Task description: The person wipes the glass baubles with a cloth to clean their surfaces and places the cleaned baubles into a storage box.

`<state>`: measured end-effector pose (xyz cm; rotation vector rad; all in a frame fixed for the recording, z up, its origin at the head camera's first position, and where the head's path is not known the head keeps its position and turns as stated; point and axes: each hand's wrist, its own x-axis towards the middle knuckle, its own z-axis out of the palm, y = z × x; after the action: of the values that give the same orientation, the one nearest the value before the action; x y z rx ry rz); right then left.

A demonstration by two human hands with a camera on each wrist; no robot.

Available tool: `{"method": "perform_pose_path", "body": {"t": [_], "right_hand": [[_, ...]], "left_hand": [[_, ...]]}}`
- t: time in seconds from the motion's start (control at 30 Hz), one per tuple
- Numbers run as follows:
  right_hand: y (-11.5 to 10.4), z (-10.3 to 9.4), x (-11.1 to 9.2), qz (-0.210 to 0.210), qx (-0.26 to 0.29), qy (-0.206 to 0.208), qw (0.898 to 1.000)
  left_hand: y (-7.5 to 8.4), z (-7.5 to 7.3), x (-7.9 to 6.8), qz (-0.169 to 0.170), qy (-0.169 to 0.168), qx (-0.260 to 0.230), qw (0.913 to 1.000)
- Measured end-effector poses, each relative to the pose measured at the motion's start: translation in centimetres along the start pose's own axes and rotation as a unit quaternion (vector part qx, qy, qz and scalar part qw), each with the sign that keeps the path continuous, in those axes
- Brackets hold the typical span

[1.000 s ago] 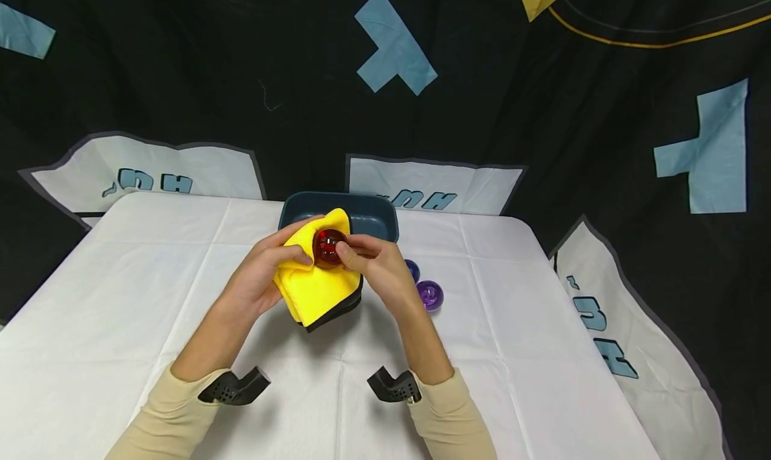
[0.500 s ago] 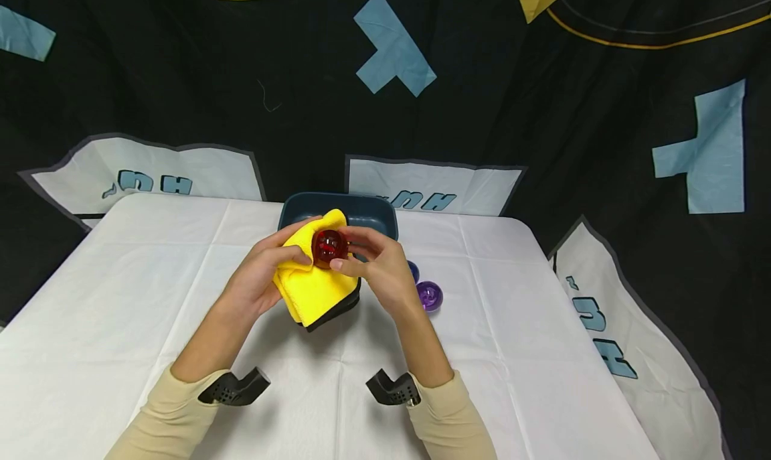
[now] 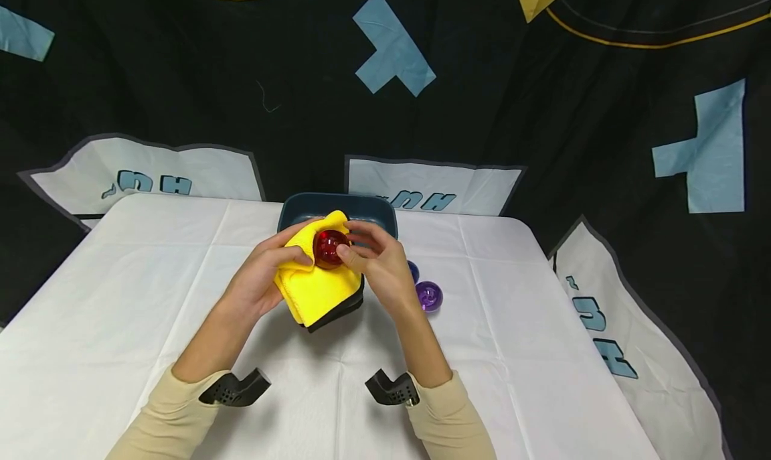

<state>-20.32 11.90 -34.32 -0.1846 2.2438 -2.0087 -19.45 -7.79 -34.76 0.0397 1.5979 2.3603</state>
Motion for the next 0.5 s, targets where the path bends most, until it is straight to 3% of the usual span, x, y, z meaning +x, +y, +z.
{"method": "perform_pose_path", "body": {"t": [0.07,0.3,0.5], "right_hand": [[-0.20,0.02,-0.18,-0.009,0.013,-0.008,1.000],[-0.28,-0.16,-0.14,-0.011,-0.035,-0.018,0.999],[0.05,-0.01,0.25,0.040,-0.038,0.001,0.998]], "left_hand": [[0.02,-0.02,0.01,0.001,0.004,0.000,1.0000],[-0.03,0.03,0.09,-0.004,0.014,0.014,0.9998],[0.01,0.11,0.00,-0.006,0.022,0.017,0.9996]]}}
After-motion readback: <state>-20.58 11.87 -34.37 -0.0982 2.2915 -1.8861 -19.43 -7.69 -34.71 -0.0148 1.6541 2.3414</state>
